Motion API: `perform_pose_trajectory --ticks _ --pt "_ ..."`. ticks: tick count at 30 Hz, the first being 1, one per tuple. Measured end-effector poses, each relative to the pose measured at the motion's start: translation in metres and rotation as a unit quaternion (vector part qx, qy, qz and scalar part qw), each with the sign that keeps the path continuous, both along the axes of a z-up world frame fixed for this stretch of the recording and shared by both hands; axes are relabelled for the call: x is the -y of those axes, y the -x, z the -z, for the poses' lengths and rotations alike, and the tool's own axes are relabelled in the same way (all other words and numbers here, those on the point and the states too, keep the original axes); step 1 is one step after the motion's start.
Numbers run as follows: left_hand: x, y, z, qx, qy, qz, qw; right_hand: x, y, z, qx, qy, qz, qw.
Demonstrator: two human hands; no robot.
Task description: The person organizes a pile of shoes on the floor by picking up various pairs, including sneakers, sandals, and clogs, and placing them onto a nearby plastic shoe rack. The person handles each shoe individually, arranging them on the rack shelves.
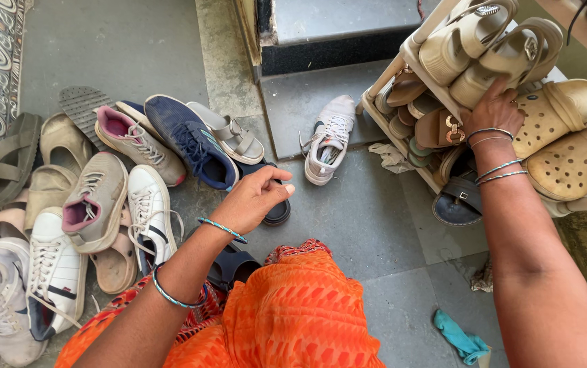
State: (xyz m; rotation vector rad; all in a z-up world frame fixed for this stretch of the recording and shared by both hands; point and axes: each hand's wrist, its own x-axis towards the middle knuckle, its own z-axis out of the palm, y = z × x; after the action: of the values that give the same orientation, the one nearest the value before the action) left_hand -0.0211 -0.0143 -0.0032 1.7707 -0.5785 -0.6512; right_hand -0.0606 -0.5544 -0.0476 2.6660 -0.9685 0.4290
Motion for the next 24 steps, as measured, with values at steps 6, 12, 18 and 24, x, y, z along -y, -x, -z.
perform_pose_trajectory --ticks 6,12,18,24 --pt "0.004 0.004 0.001 -0.006 -0.024 0.0 1.0 0.02 -0.008 0.014 -0.027 0.15 -0.04 0.988" --pt "0.005 0.0 0.0 0.006 -0.03 0.003 1.0 0.033 -0.003 0.015 0.042 0.009 -0.022 0.999" --pt "0.007 -0.001 0.004 0.0 -0.038 0.007 0.999 0.046 -0.008 0.045 0.049 0.132 -0.051 0.989" --pt "0.01 -0.003 0.007 0.007 -0.028 0.013 0.999 0.049 -0.027 0.052 0.048 -0.01 0.01 0.999"
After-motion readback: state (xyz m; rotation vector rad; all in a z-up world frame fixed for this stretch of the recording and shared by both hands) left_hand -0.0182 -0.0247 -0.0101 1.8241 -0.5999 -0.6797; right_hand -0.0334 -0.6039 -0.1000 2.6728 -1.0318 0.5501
